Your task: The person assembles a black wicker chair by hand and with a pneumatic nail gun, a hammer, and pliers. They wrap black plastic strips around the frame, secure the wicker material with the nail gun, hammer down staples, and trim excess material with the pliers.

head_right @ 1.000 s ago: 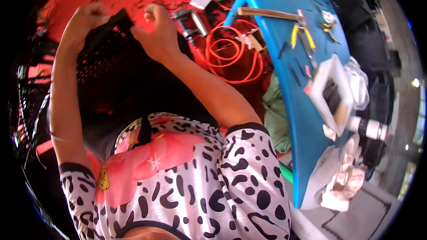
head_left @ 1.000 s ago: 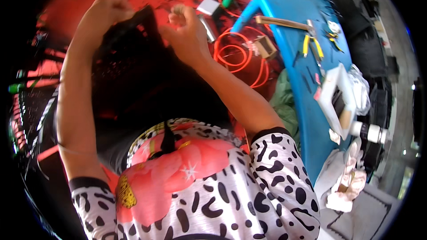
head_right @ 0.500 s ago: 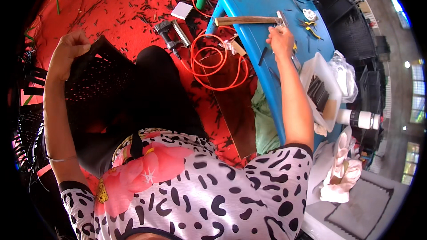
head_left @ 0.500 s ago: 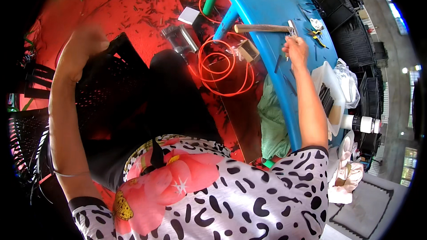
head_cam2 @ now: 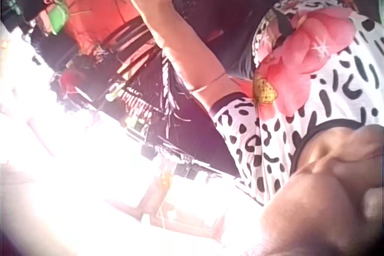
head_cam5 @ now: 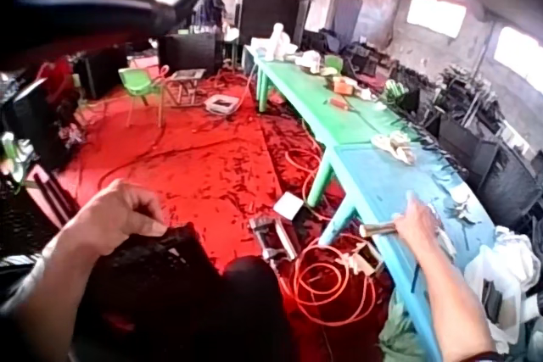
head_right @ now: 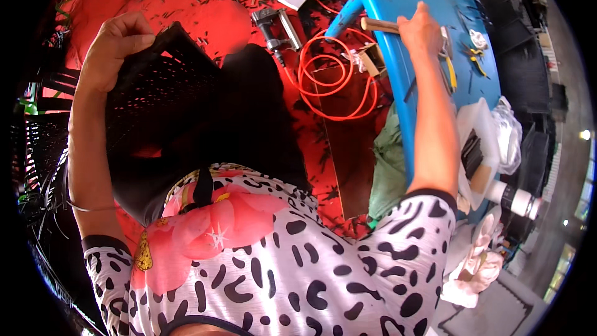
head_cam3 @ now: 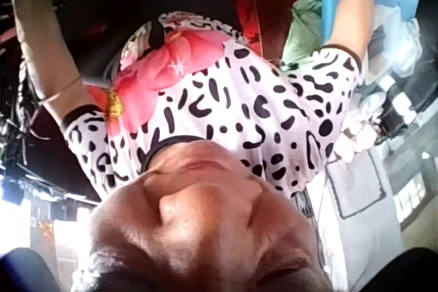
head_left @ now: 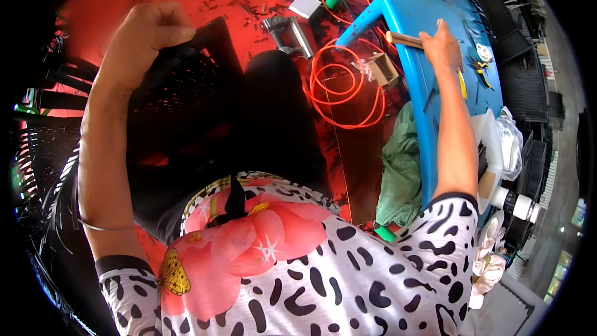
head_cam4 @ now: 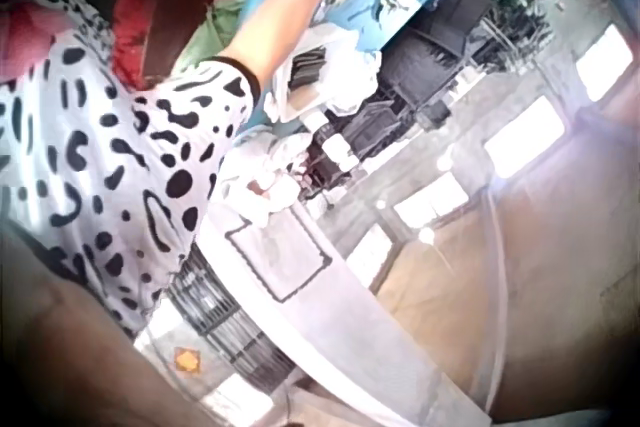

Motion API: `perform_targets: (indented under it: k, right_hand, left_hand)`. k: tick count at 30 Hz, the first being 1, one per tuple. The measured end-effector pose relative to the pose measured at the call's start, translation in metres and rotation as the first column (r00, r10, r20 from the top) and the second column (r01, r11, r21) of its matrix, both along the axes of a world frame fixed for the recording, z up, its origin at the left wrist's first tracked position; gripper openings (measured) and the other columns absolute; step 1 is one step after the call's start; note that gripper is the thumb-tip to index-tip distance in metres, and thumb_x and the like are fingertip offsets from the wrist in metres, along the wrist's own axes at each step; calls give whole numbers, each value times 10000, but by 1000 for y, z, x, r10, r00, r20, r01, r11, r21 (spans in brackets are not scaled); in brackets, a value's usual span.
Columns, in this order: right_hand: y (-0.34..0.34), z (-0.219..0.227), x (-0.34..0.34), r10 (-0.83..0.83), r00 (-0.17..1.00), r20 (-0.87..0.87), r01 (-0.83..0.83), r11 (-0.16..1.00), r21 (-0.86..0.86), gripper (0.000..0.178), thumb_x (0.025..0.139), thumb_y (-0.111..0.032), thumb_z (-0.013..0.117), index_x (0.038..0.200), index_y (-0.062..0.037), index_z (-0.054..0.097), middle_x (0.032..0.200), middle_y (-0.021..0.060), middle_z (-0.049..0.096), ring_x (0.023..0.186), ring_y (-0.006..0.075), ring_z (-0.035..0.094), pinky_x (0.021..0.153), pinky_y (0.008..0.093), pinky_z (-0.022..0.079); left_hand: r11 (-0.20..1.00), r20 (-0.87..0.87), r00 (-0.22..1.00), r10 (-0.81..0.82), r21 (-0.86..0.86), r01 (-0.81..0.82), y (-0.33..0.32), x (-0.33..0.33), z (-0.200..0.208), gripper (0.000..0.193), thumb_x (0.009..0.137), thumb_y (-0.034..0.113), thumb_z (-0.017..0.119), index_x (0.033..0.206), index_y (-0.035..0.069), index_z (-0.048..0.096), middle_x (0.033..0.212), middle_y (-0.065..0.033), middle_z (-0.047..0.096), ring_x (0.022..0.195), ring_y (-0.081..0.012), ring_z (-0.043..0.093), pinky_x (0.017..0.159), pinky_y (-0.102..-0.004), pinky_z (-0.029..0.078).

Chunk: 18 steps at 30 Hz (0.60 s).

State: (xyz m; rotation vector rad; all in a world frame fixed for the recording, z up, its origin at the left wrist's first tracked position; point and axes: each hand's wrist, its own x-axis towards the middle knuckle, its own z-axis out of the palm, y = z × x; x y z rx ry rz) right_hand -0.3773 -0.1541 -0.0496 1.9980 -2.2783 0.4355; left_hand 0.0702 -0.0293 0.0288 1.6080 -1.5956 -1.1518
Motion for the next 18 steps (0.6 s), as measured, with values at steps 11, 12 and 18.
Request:
perform_targets:
  k: [11, 12, 18]
  right_hand:
    - [-13, -261, 167, 215, 778, 590, -510, 765, 393, 402, 744, -296, 693, 988, 10, 601, 862, 194, 660, 808, 320, 649, 709, 396, 490]
    - [-21, -288, 166, 176, 819, 546, -459, 771, 441, 445, 734, -328, 696, 1004, 10, 591, 894, 208, 655, 844, 346, 640, 729, 413, 489]
    - [-102, -369, 231, -123, 862, 492, -250, 741, 624, 782, 678, -396, 766, 1202, 87, 444, 1141, 267, 569, 1055, 351, 584, 895, 432, 465]
  left_hand:
    - [990, 84, 987, 133, -53, -129, 23, -27, 10, 82, 658, 15, 635, 679, 14, 556, 643, -13, 527, 615, -105, 499, 576, -235, 393]
    - [992, 128, 986, 108, -84, -98, 23, -28, 9, 91, 646, 18, 643, 663, 19, 554, 647, -35, 545, 595, -126, 516, 548, -250, 398]
    - [989, 39, 998, -48, -139, 53, 31, -15, 18, 131, 688, 99, 695, 644, 36, 589, 668, -97, 599, 546, -170, 570, 443, -264, 419]
